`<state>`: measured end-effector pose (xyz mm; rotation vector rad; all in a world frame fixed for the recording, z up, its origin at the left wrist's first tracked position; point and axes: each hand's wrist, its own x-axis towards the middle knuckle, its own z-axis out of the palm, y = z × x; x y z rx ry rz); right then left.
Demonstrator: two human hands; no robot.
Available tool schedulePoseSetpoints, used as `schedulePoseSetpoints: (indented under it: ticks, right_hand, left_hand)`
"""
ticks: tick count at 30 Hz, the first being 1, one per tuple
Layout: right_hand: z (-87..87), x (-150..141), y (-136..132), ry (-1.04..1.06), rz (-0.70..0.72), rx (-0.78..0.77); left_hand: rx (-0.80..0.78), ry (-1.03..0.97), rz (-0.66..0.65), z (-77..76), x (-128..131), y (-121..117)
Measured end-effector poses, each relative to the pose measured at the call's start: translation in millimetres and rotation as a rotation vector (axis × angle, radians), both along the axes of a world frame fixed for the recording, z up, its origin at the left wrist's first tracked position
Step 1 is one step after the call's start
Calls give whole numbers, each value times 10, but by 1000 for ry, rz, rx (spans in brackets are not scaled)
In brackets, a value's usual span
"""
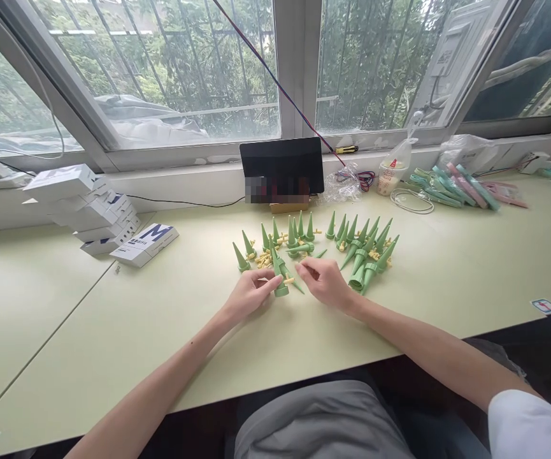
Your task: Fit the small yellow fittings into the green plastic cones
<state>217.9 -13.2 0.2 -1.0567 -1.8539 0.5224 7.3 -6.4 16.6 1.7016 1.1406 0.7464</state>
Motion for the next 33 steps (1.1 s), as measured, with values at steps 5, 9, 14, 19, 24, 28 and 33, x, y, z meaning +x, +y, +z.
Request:
schedulePoseSetpoints:
  ticks: [5,9,14,19,24,28,33]
  right_hand:
    - [25,101,80,-120,-101,24]
    - [56,186,140,-201,-174,13]
    - [95,312,227,-296,-250,-63]
    - [62,388,275,-376,-211,-108]
    - [53,437,291,-504,-99,-196]
    - [76,480,304,-569,-49,-225]
    - [77,478,301,-527,-69,-208]
  left_hand:
    - [120,120,-10,-52,18,8]
    - [206,182,7,-117,31,1]
    - [257,179,7,-109,45,-19]
    - [292,180,4,-116,43,-15]
    - [399,181,116,-121,23,-5]
    - [480,135,217,-80,14,-16]
    - [526,130,265,-60,10,-21]
